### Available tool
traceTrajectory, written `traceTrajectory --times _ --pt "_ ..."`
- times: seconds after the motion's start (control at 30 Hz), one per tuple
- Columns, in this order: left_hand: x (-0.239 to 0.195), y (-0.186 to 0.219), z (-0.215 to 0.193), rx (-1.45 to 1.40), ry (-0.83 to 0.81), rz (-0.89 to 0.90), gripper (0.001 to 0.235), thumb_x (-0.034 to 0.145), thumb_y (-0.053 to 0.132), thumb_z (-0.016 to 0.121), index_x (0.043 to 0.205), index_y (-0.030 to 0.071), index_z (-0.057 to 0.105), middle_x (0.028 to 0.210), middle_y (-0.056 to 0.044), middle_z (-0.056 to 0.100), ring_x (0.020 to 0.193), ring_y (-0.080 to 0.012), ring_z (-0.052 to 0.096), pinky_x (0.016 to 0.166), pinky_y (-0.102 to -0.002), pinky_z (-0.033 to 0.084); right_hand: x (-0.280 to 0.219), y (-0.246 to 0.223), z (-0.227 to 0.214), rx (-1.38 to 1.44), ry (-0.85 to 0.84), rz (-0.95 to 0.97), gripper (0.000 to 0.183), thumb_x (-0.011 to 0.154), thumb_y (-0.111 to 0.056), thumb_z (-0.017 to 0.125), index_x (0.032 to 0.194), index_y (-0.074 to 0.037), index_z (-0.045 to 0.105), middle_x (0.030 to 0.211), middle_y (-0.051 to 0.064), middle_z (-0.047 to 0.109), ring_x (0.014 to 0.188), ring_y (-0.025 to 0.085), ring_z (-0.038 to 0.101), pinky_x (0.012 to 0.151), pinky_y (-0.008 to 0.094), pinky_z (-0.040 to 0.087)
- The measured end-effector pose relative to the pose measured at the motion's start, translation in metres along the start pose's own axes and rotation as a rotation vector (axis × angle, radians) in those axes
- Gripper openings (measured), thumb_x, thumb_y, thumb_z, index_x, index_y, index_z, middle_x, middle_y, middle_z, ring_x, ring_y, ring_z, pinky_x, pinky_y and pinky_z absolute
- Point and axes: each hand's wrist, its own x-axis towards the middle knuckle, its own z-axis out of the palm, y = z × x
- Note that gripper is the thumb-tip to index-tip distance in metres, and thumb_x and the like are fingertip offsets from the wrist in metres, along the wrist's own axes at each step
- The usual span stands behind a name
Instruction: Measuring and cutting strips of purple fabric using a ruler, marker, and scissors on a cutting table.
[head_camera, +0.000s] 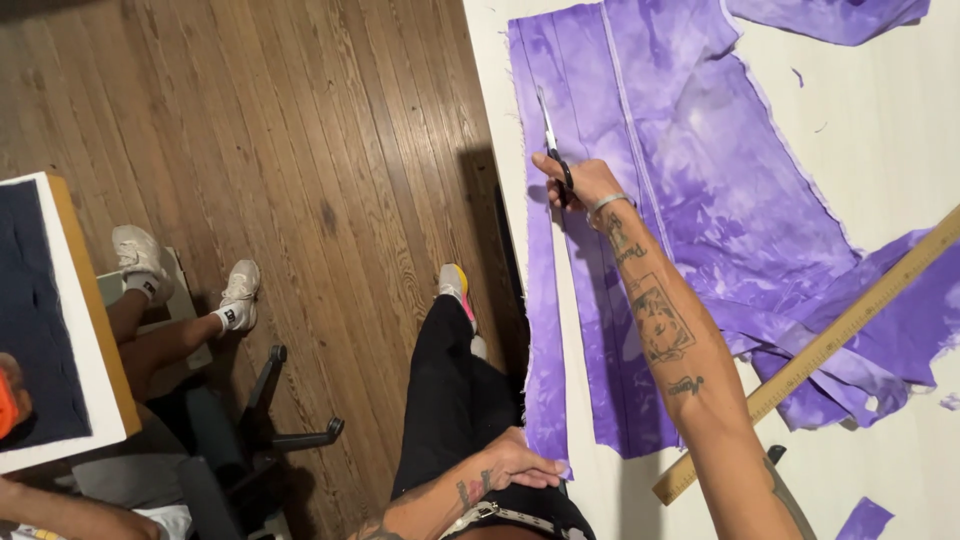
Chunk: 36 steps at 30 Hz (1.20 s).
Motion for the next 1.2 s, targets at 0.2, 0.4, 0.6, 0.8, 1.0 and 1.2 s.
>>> traceTrajectory --times 0.2,0.4,0.6,0.8,1.0,1.2 --pt "0.015 -0.004 -0.007 0.027 -0.051 -0.007 0.051 0.089 0.019 0.111 0.126 -0.004 0.085 0.109 -0.019 0.093 0.098 -0.022 0.095 0.093 -0.027 0.081 0.019 0.003 -0.002 0.019 0.016 -0.008 0.05 0.095 -0.054 0.105 0.087 -0.011 0.082 0.073 0.003 0.079 0.059 0.006 0.062 0.053 0.021 0.046" --pt "0.129 -0.041 -0.035 0.183 -0.287 -0.27 0.046 0.096 0.039 0.105 0.131 0.016 0.086 0.134 0.001 0.093 0.125 -0.0034 0.087 0.116 -0.013 0.068 0.023 -0.022 -0.002 0.026 -0.013 0.023 0.056 0.095 -0.065 0.099 0.093 -0.011 0.082 0.075 0.005 0.079 0.059 0.009 0.065 0.051 0.023 0.045" --pt "0.079 -0.024 -0.026 0.095 -0.166 -0.128 0.061 0.089 0.023 0.112 0.13 0.002 0.071 0.111 -0.017 0.093 0.105 -0.0186 0.094 0.095 -0.025 0.08 0.033 -0.025 -0.002 0.01 0.016 0.006 0.052 0.095 -0.054 0.107 0.08 -0.012 0.08 0.072 0.005 0.08 0.058 0.009 0.063 0.058 0.023 0.052" --pt "0.031 -0.003 -0.017 0.09 -0.153 -0.015 0.047 0.086 0.013 0.111 0.125 0.001 0.087 0.106 -0.016 0.093 0.098 -0.0242 0.094 0.086 -0.029 0.08 0.034 -0.053 0.005 0.007 0.016 0.006 0.055 0.102 -0.064 0.096 0.088 -0.014 0.079 0.074 0.003 0.077 0.058 0.01 0.062 0.051 0.026 0.041" --pt "0.065 -0.025 -0.023 0.044 -0.208 0.1 0.053 0.077 0.003 0.11 0.124 -0.002 0.088 0.094 -0.022 0.09 0.079 -0.0261 0.092 0.066 -0.029 0.079 0.081 -0.039 0.002 -0.1 0.041 -0.053 0.06 0.099 -0.066 0.098 0.073 -0.015 0.081 0.067 0.001 0.08 0.049 0.006 0.056 0.047 0.026 0.033" --pt "0.073 -0.027 -0.03 0.191 -0.227 0.123 0.034 0.082 0.012 0.109 0.112 0.006 0.095 0.093 -0.015 0.09 0.077 -0.0187 0.09 0.068 -0.024 0.075 0.06 -0.072 0.001 -0.025 -0.002 -0.005 0.059 0.101 -0.068 0.096 0.083 -0.013 0.082 0.072 0.001 0.081 0.048 0.007 0.06 0.046 0.021 0.044"
